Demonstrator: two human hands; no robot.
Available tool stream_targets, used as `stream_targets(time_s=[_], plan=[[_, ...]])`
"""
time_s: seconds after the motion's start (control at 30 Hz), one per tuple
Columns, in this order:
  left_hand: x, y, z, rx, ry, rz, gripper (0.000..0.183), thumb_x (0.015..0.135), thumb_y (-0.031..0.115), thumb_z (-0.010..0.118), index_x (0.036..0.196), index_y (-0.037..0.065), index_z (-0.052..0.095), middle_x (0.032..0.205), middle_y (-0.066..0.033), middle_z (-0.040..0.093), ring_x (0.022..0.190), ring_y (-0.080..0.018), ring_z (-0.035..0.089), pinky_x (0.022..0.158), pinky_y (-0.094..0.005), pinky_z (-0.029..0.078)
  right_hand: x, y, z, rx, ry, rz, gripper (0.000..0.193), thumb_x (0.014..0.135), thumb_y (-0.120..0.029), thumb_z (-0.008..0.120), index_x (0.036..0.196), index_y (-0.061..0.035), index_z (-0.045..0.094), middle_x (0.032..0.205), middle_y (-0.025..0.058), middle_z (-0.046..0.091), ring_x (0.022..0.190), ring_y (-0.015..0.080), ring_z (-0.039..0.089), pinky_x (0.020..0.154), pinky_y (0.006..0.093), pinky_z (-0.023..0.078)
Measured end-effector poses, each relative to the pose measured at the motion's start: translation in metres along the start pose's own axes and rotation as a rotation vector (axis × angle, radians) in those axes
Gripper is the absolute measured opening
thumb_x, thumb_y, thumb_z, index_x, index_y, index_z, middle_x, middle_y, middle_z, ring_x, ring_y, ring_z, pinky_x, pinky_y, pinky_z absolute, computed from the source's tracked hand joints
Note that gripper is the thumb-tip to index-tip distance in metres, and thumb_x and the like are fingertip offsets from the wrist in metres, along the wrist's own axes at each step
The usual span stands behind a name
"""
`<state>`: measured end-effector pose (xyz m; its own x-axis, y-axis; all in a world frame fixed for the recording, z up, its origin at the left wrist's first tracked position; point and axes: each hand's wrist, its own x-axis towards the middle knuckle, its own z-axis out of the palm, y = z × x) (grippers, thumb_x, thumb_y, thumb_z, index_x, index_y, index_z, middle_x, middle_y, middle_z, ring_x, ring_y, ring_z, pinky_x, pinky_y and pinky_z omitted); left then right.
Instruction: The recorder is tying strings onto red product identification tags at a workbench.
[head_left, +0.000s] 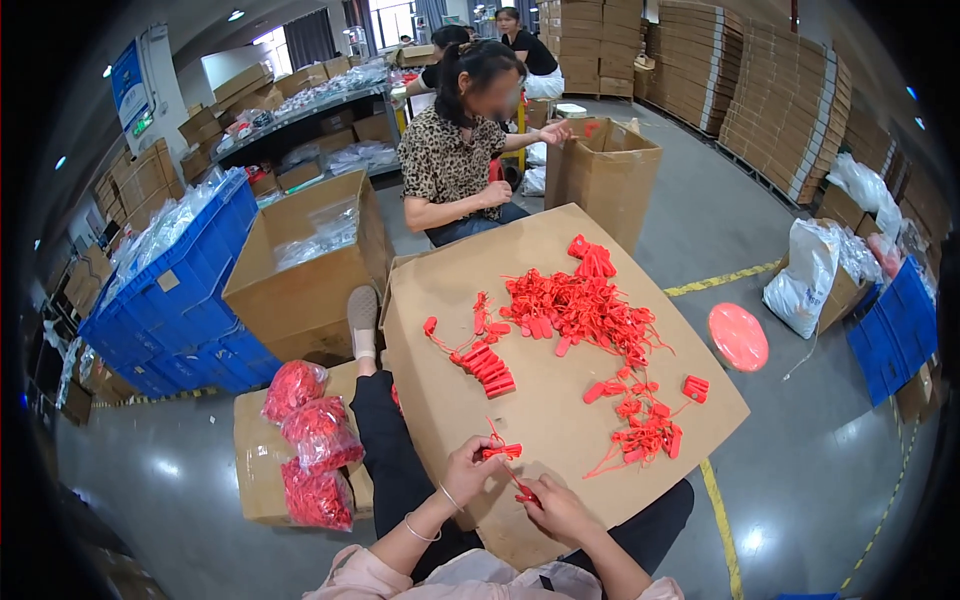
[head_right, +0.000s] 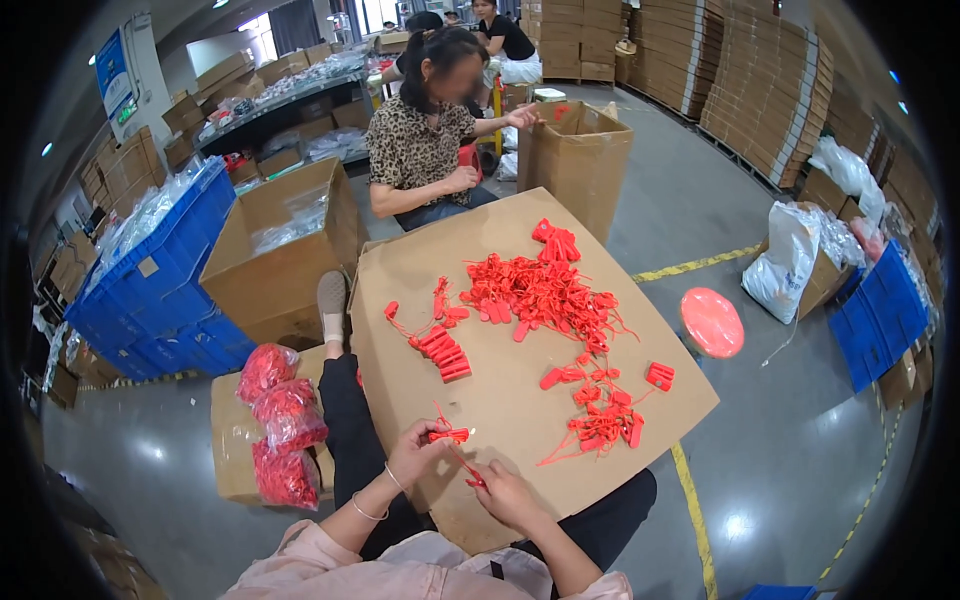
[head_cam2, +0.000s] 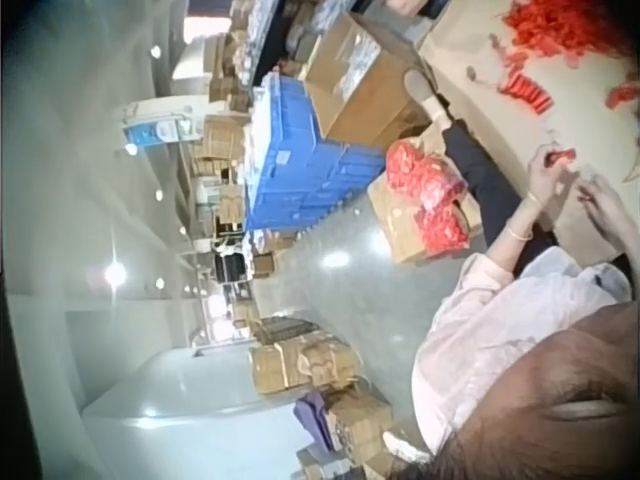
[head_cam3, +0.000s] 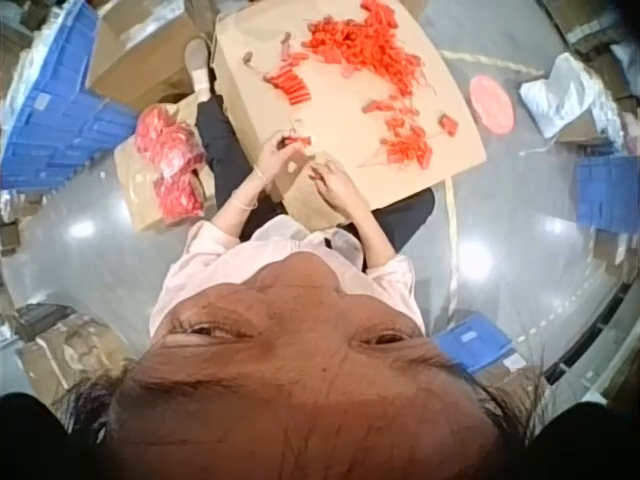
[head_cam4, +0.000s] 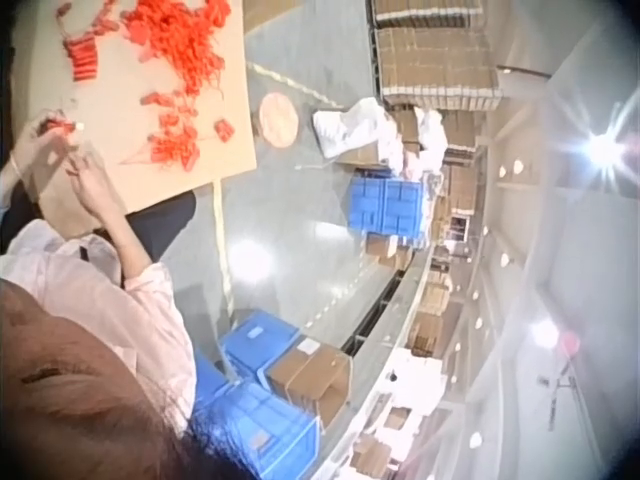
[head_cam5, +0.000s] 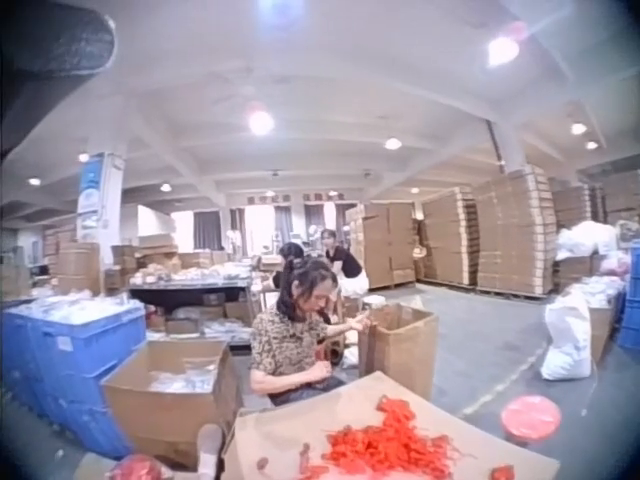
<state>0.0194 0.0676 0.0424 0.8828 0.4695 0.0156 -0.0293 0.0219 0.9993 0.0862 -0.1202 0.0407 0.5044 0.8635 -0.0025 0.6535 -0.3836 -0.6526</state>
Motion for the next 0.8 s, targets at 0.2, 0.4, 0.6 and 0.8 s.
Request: stream_targets(time_s=[0.2,0.4,0.6,0.8], plan=[[-0.002,0.002,-0.004,0.058,0.019,-0.006,0.019,0.079,0.01,0.065,0.093,0.001,0.057,0.076,0.0011,0.058,0.066,-0.0026,0.049,0.06,-0.0176,0.042,-0.001,-0.004,-0.018,0.239,0.074,0.086,0.031,0.077,-0.021,0.062,0.102,-0.0036,0.055,0.087,0.0134,0.055,0.071,0.0264,0.056,0.063,0.0364,0.047],[-0.014,-0.014,-0.01,0.17,-0.041,-0.081,0.017,0.079,0.012,0.064,0.091,0.001,0.058,0.071,0.001,0.057,0.061,-0.0027,0.048,0.055,-0.0178,0.04,0.002,-0.015,-0.028,0.412,0.383,0.121,0.029,0.073,-0.007,0.068,0.099,-0.0001,0.057,0.077,0.007,0.054,0.062,0.0126,0.051,0.056,0.0239,0.043],[-0.009,0.003,-0.003,0.063,-0.13,-0.288,0.015,0.081,0.01,0.062,0.093,0.002,0.057,0.072,0.0005,0.057,0.06,-0.0047,0.052,0.053,-0.0199,0.044,0.013,-0.005,-0.026,0.987,0.422,0.3,0.019,0.075,-0.003,0.067,0.093,0.0006,0.06,0.077,-0.0021,0.053,0.065,0.0045,0.047,0.059,0.019,0.041],[-0.004,0.017,-0.004,-0.011,-0.118,-0.292,0.015,0.08,0.01,0.062,0.091,0.002,0.057,0.068,0.0002,0.057,0.056,-0.004,0.051,0.049,-0.018,0.041,0.025,-0.014,-0.031,1.109,0.46,0.192,0.015,0.076,-0.001,0.065,0.09,-0.0013,0.061,0.081,-0.0012,0.054,0.07,0.0049,0.048,0.065,0.0184,0.039]])
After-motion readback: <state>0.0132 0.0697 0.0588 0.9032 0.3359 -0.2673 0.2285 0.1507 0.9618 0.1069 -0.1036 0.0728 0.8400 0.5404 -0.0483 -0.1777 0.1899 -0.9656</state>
